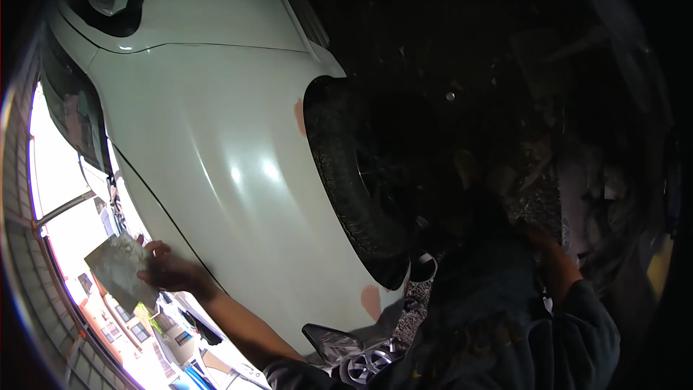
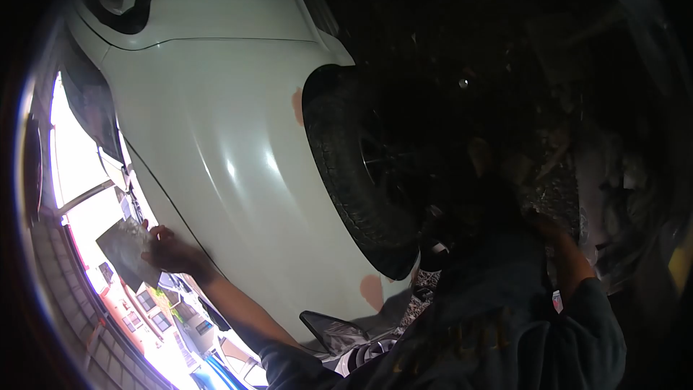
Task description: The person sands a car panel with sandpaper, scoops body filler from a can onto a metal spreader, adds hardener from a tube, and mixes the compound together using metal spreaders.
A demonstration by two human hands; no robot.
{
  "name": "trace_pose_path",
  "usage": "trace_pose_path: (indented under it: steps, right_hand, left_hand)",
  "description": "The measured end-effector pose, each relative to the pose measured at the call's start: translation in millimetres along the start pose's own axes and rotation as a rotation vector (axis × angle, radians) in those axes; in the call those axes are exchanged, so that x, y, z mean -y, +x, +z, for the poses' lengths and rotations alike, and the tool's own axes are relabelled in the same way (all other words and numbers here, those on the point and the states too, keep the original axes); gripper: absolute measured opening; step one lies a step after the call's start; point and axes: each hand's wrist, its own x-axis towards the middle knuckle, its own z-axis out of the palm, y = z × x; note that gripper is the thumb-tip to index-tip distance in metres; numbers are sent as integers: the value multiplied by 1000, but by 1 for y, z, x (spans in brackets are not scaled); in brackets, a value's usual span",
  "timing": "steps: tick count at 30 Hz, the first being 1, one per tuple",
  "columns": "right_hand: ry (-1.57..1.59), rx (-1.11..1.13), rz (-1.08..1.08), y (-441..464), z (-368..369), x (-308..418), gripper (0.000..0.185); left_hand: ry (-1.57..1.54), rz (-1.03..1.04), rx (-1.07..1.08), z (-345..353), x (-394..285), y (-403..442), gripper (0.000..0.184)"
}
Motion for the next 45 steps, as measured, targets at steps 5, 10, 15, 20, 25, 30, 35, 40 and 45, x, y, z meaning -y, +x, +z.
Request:
trace_pose_path:
  steps: [5,10,15,20,25,30,35,40,45]
  right_hand:
    - [-608,-81,157,-21,-5,157,38]
    - [-198,122,-662,64,3,145,41]
    - [-327,22,-660,1,129,284,48]
    - [-269,63,-1066,-34,195,322,61]
    - [-420,13,-1432,-58,269,343,65]
    - [-577,-163,-1557,-90,336,390,58]
    - [-804,-149,-1466,-88,382,391,59]
    - [-684,-212,-1479,-93,393,378,71]
    - [-725,-342,-1449,-102,405,362,73]
  left_hand:
    - [-380,-194,-10,-20,14,1,65]
    - [-40,305,243,-21,30,5,64]
    - [247,163,11,9,-6,-13,65]
    - [128,172,30,24,-8,-20,64]
    - [143,119,120,27,-18,-23,61]
    - [9,61,89,25,-12,-20,56]
    - [-52,64,141,19,1,-12,48]
    - [46,123,166,19,-7,-19,46]
    - [1,72,116,23,-10,-20,47]
